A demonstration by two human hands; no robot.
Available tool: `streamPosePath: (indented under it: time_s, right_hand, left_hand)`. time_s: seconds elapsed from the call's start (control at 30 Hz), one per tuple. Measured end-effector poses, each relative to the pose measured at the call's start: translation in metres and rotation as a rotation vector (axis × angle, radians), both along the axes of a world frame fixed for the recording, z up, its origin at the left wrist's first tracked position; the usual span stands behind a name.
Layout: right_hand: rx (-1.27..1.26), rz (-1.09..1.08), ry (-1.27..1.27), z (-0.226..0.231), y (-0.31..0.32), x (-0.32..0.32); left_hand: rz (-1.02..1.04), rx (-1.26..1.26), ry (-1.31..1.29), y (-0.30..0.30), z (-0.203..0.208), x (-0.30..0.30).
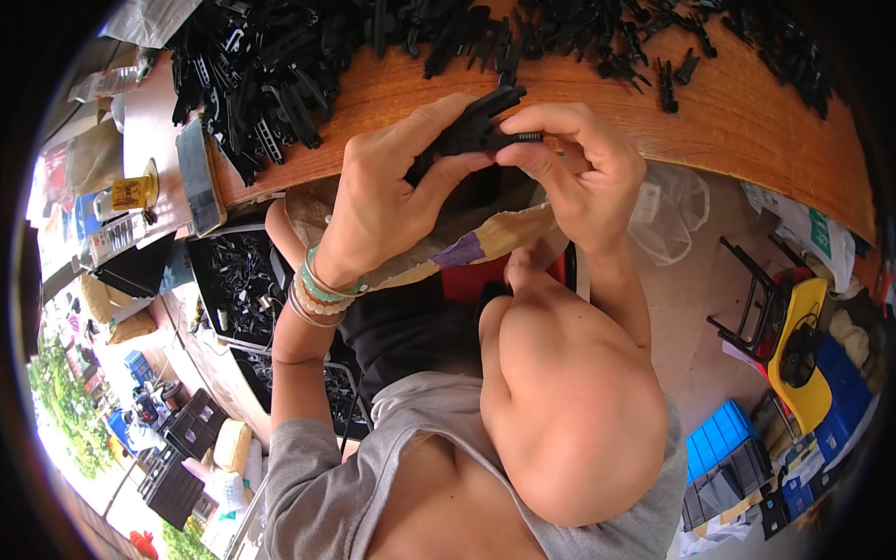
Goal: The person assembles plastic clips by connecting parts together by hand and dropping the finished pieces into a bag. Then, the person gathers and arranges the remaining plastic components across the table.
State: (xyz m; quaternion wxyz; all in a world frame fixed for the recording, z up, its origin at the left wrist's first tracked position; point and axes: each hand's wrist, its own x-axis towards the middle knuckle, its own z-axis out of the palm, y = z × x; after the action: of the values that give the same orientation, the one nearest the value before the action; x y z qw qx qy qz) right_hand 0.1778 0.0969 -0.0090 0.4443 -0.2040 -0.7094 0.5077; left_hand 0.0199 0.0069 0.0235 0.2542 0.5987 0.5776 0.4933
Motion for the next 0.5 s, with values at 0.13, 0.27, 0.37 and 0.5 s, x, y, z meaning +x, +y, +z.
streamPosePath:
  time_s: [0.13,0.27,0.37,0.5]
  right_hand:
    - [0.039,0.007,0.048,-0.001,0.0054,-0.0105]
    - [0.131,0.017,-0.014,0.0002,0.0071,-0.0101]
    - [0.142,0.016,-0.065,-0.0011,0.0084,-0.0077]
    - [0.085,0.07,-0.093,0.0016,0.0109,-0.0054]
  left_hand:
    - [-0.019,0.056,0.107,-0.0017,0.0009,-0.0028]
    - [-0.02,-0.026,0.163,-0.0036,0.0059,-0.0046]
    - [-0.005,-0.003,0.202,-0.0037,0.0038,-0.0049]
    - [0.028,0.02,0.172,-0.0048,0.0006,-0.0048]
